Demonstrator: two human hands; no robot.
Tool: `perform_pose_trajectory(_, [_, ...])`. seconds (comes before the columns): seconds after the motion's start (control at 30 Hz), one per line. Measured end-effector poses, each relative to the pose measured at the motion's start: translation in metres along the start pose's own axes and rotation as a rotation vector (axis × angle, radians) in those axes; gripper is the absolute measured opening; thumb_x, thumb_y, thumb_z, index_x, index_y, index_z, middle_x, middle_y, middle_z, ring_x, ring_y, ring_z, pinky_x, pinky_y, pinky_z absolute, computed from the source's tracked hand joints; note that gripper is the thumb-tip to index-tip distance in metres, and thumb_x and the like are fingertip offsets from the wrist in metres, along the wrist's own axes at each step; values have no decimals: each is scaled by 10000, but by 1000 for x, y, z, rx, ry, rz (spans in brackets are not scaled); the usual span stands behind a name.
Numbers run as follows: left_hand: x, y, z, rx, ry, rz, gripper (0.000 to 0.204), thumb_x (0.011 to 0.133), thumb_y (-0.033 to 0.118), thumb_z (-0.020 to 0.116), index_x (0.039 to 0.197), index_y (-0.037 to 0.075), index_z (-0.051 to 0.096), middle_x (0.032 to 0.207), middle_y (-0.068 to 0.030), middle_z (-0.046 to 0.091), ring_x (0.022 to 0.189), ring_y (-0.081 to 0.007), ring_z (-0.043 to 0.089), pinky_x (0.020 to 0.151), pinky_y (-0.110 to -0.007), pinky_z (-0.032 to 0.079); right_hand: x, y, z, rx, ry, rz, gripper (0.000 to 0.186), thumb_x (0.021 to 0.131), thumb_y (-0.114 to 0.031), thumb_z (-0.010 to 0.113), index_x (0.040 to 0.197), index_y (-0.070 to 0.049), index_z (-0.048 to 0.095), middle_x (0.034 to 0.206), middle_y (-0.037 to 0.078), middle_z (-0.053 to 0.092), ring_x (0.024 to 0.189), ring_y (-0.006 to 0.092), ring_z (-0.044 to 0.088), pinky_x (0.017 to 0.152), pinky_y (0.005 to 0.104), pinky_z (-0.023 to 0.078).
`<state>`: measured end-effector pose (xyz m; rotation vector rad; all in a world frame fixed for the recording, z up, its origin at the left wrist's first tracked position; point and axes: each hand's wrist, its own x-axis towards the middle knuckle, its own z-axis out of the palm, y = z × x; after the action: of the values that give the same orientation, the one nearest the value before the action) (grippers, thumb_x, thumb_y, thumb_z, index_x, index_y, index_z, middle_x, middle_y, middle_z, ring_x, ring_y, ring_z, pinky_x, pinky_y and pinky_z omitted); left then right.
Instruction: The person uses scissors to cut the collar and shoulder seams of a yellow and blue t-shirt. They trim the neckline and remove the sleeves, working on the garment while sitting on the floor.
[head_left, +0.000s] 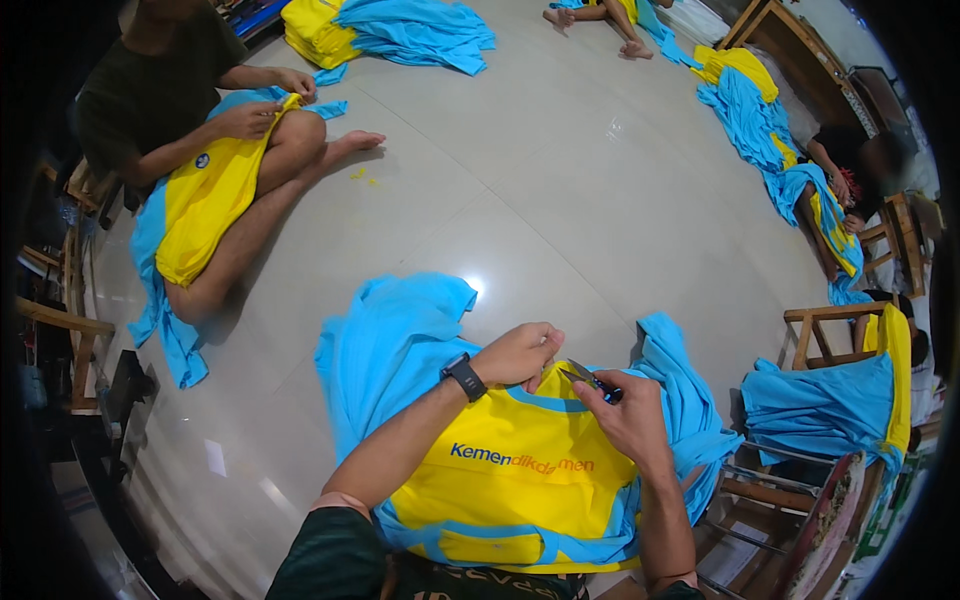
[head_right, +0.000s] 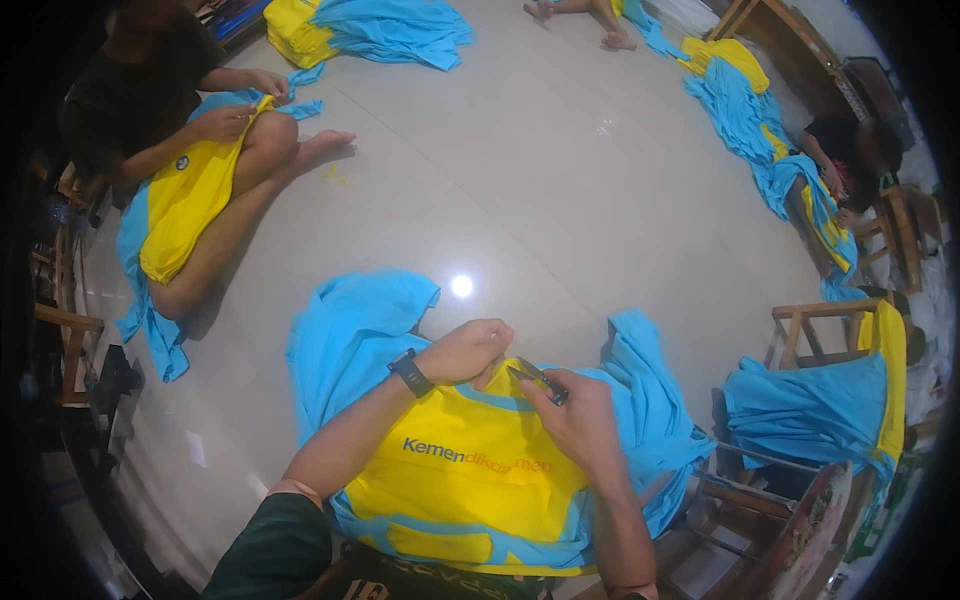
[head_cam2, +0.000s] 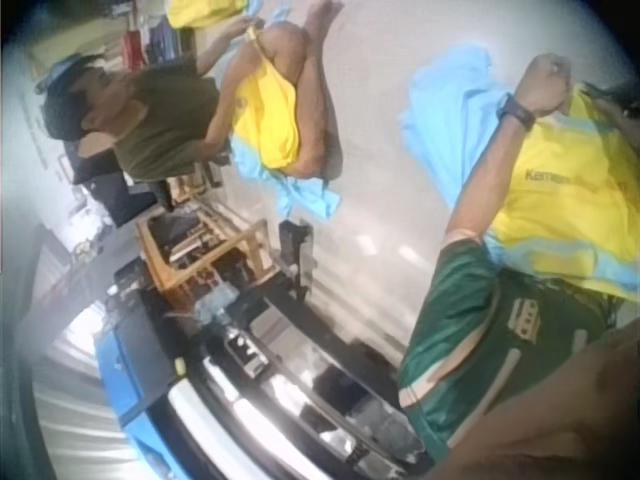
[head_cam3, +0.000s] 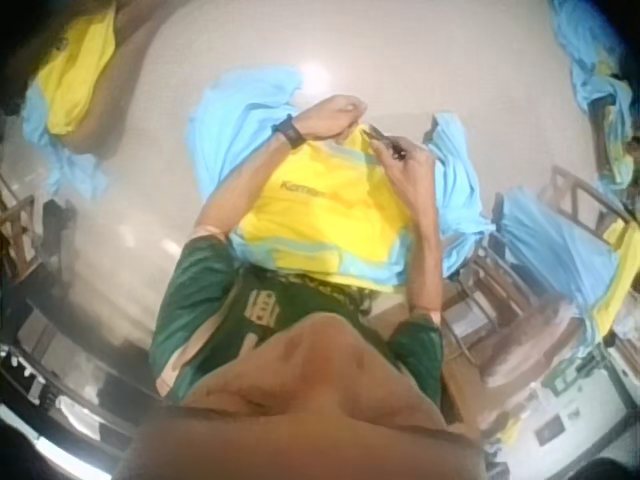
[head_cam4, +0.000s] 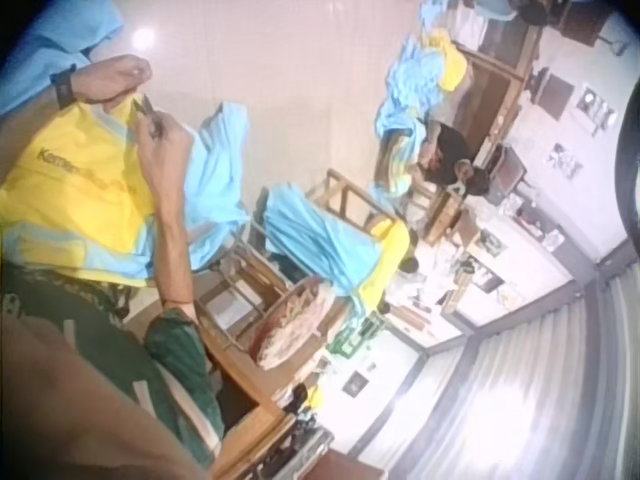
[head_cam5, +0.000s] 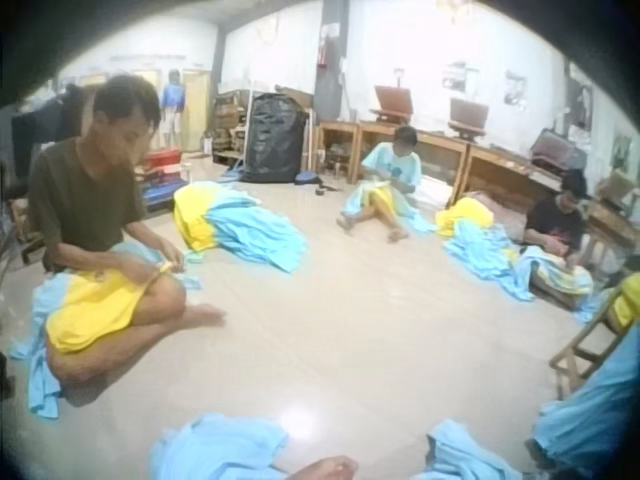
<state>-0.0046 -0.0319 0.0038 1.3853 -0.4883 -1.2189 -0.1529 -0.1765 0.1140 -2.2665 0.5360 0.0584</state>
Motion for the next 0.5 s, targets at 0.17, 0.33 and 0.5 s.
perform_pose_trajectory(0.17, [2, -5, -1, 34, -7, 9, 378, 1133, 361, 443, 1108, 0, 556, 734, -32, 572, 497, -128, 569, 495, -290, 484, 2, 7, 5, -24, -2, 7, 314, 906, -232, 782, 1057, 43, 767, 766, 207, 713, 609, 269, 652, 610, 363, 507])
perform_pose_trajectory(0.33, [2, -6, -1, 55, -17, 39, 418, 1133, 409, 434, 1062, 14, 551, 685, -26, 568, 487, -126, 564, 488, -286, 478, 4, 7, 9, -24, 15, -11, 307, 907, -230, 778, 1041, 46, 771, 765, 209, 719, 607, 283, 663, 610, 363, 518])
perform_pose_trajectory(0.5, [0, -4, -1, 75, -22, 37, 431, 1132, 431, 427, 1035, 28, 545, 600, -24, 562, 482, -127, 560, 485, -284, 468, 3, 5, 12, 3, 7, 10, 312, 909, -232, 778, 1049, 47, 771, 761, 209, 723, 603, 261, 669, 601, 356, 517])
